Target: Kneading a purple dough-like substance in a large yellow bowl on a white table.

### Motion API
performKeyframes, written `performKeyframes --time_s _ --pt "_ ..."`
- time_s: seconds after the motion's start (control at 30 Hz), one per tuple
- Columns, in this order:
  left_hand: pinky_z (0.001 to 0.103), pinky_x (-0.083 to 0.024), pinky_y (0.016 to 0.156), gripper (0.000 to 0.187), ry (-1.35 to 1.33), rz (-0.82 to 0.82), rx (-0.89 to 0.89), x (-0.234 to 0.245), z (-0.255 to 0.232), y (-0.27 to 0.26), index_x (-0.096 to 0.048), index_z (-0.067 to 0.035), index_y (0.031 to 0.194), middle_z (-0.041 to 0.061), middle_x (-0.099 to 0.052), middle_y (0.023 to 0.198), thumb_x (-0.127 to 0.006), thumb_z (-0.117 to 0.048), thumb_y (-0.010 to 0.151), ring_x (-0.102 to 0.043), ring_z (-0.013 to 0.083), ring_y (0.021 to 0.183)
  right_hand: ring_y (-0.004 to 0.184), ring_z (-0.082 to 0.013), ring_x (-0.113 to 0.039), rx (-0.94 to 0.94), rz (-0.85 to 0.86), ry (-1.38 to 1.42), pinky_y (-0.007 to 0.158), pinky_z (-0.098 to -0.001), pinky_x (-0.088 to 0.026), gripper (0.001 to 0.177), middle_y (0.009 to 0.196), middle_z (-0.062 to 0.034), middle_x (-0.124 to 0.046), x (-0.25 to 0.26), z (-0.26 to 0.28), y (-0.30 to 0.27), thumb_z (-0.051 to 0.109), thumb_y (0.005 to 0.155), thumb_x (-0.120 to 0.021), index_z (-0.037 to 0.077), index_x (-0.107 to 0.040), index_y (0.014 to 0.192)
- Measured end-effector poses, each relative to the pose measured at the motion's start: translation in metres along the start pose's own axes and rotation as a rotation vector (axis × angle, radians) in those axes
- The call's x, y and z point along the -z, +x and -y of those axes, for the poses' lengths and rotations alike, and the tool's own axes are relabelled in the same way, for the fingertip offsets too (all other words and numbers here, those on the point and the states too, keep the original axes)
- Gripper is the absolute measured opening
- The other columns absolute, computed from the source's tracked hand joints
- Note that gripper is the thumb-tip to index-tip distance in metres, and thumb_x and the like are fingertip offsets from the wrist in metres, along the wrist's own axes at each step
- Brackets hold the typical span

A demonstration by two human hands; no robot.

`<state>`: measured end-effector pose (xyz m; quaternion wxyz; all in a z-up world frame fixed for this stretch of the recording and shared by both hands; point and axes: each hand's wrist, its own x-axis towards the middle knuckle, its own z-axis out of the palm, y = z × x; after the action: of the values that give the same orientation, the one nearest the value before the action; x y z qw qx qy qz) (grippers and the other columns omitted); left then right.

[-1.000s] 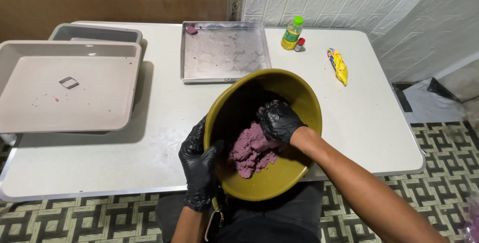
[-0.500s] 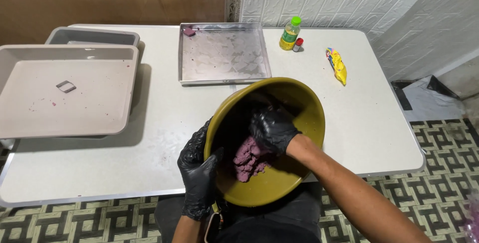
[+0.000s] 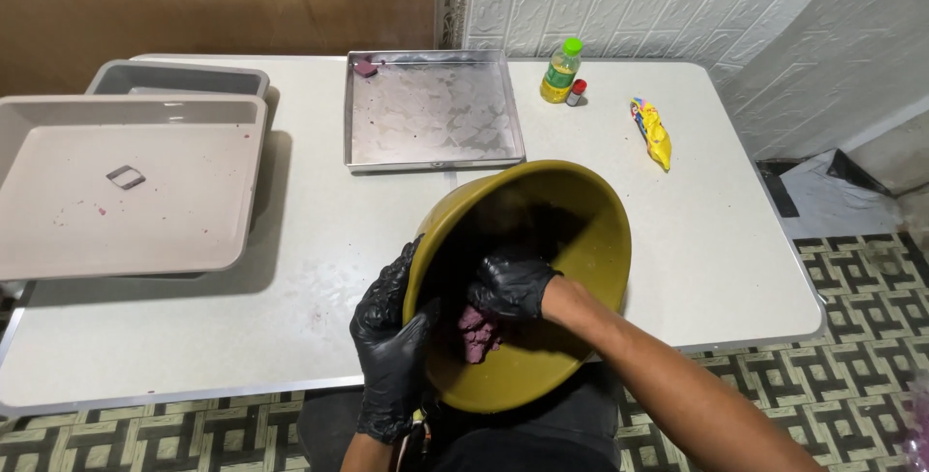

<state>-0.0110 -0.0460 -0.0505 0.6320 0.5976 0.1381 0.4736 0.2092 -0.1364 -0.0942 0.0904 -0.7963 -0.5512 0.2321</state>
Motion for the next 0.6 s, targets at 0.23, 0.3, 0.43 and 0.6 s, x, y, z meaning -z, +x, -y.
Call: performKeyframes --time_s 0.23,0.3,0.43,0.6 --pt "0.043 -0.055 0.115 0.053 0.038 -0.042 0.055 -0.005 -0.018 -0.006 -0.065 -0.002 0.131 0.018 -0.067 0.137 -0.07 0.008 0.08 -0.064 0.0321 0.132 0.054 -0.0272 -0.058 -0.041 -0.046 0.013 0.056 -0.0426 -0.046 0.048 0.059 -0.0113 -0.059 0.028 0.013 -0.042 0.043 0.1 -0.053 0.008 -0.059 0.067" --pt "0.043 -0.055 0.116 0.051 0.022 -0.028 0.06 -0.009 -0.022 -0.004 -0.065 -0.003 0.132 0.018 -0.066 0.138 -0.071 0.005 0.082 -0.063 0.0319 0.133 0.053 -0.0266 -0.058 -0.106 -0.064 0.015 0.056 -0.0426 -0.045 0.053 0.057 -0.0113 -0.058 0.036 0.004 -0.049 0.048 0.099 -0.054 0.008 -0.057 0.065" --pt "0.044 -0.053 0.118 0.047 0.159 -0.006 -0.043 -0.019 -0.033 -0.005 -0.063 -0.001 0.133 0.021 -0.064 0.14 -0.066 0.005 0.087 -0.062 0.0348 0.135 0.047 -0.0208 -0.055 -0.17 -0.102 0.035 0.054 -0.0398 -0.042 0.066 0.048 -0.0056 -0.055 0.042 0.006 -0.059 0.062 0.097 -0.054 0.012 -0.051 0.055" --pt "0.045 -0.053 0.121 0.047 0.22 -0.006 -0.061 -0.018 -0.033 -0.009 -0.06 -0.002 0.137 0.02 -0.063 0.141 -0.062 0.007 0.09 -0.062 0.0352 0.137 0.057 -0.011 -0.059 -0.22 0.01 0.159 0.059 -0.0305 -0.044 0.053 0.056 0.0042 -0.062 0.068 0.05 -0.067 0.059 0.092 -0.058 0.02 -0.058 0.057"
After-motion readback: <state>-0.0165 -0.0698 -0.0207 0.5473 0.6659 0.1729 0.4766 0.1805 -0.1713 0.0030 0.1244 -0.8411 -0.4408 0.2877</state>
